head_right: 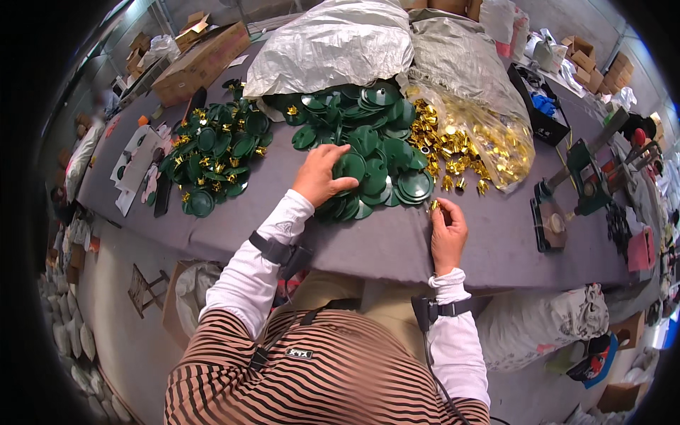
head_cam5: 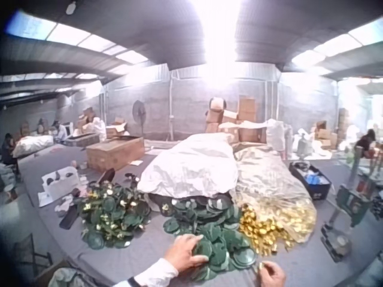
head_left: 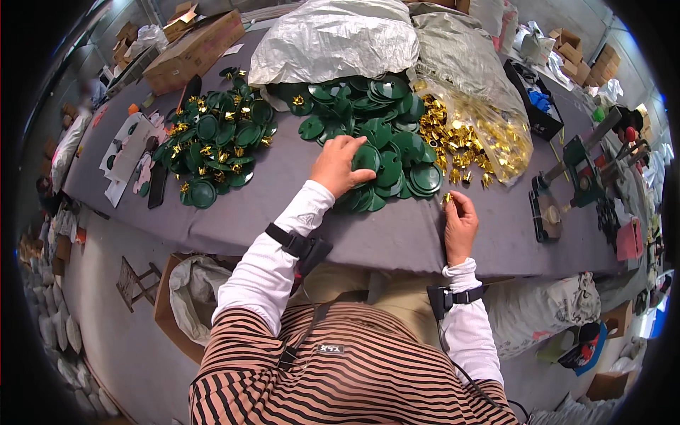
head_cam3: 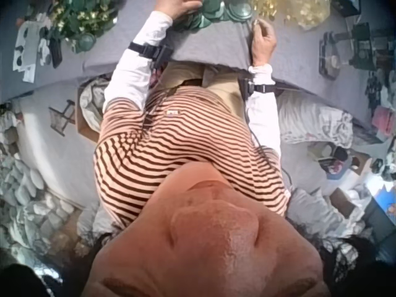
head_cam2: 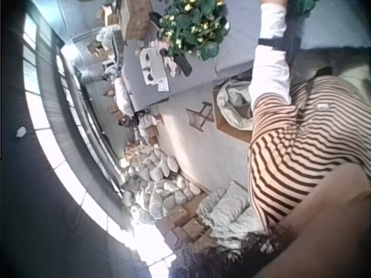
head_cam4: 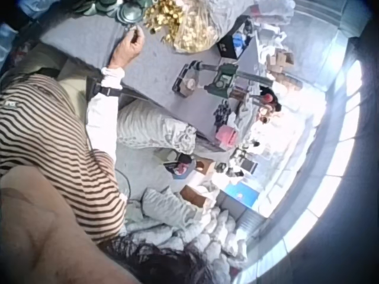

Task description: The person assembles gold decorative components onto green circular plastic bases by hand.

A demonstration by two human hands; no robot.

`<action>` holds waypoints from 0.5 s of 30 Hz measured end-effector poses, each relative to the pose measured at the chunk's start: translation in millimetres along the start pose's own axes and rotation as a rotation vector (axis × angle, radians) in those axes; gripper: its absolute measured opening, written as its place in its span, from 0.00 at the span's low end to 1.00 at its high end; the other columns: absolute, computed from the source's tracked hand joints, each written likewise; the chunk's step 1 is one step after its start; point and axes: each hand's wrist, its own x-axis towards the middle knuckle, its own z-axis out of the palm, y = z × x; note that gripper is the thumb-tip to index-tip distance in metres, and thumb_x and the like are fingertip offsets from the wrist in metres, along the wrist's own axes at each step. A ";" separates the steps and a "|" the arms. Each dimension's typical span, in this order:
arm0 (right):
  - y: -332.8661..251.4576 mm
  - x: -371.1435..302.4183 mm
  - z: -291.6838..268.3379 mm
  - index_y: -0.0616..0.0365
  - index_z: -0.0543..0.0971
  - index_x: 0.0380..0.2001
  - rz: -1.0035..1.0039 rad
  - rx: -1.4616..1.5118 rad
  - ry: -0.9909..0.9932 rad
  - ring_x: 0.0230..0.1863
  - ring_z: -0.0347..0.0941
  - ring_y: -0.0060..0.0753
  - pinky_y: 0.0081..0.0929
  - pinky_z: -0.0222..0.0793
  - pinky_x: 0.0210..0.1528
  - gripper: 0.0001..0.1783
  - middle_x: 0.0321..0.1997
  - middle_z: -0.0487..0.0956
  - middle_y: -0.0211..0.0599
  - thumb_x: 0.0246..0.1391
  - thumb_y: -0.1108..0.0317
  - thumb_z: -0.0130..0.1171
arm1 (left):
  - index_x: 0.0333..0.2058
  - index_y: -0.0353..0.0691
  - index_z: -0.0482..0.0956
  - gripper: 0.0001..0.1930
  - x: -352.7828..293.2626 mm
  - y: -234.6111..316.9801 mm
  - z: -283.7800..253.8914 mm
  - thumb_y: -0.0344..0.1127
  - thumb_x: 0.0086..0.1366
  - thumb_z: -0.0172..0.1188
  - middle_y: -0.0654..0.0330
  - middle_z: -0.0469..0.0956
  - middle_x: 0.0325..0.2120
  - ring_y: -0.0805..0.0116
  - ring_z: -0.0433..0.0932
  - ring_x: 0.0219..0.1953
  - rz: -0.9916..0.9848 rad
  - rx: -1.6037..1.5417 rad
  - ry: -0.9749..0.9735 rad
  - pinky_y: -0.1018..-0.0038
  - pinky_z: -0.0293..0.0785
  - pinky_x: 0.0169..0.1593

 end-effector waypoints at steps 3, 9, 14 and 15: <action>1.2 2.3 2.2 0.62 0.78 0.43 0.044 0.008 -0.013 0.36 0.71 0.16 0.15 0.67 0.40 0.10 0.36 0.77 0.25 0.57 0.76 0.59 | 0.57 0.45 0.70 0.38 7.6 -2.4 6.2 0.42 0.45 0.74 0.54 0.70 0.46 0.53 0.69 0.52 -0.099 0.015 -0.189 0.63 0.69 0.55; 3.3 1.3 2.7 0.62 0.79 0.41 0.007 -0.019 -0.042 0.35 0.71 0.17 0.16 0.68 0.39 0.10 0.35 0.77 0.25 0.55 0.76 0.60 | 0.53 0.45 0.70 0.40 23.3 -5.2 1.2 0.44 0.39 0.78 0.51 0.67 0.44 0.49 0.69 0.50 -0.085 0.117 -0.324 0.62 0.69 0.54; 4.7 1.9 3.0 0.62 0.79 0.39 -0.012 -0.069 -0.043 0.31 0.68 0.16 0.16 0.66 0.37 0.08 0.35 0.77 0.25 0.54 0.76 0.60 | 0.43 0.39 0.69 0.36 30.9 1.7 -4.5 0.43 0.37 0.79 0.49 0.65 0.45 0.48 0.67 0.51 -0.090 0.199 -0.307 0.61 0.69 0.53; 2.8 1.5 2.6 0.62 0.79 0.39 -0.011 -0.067 -0.040 0.31 0.68 0.16 0.16 0.66 0.37 0.08 0.35 0.77 0.25 0.54 0.76 0.60 | 0.43 0.39 0.69 0.36 29.3 3.6 -6.6 0.43 0.37 0.79 0.49 0.65 0.45 0.48 0.67 0.51 -0.087 0.200 -0.309 0.61 0.69 0.53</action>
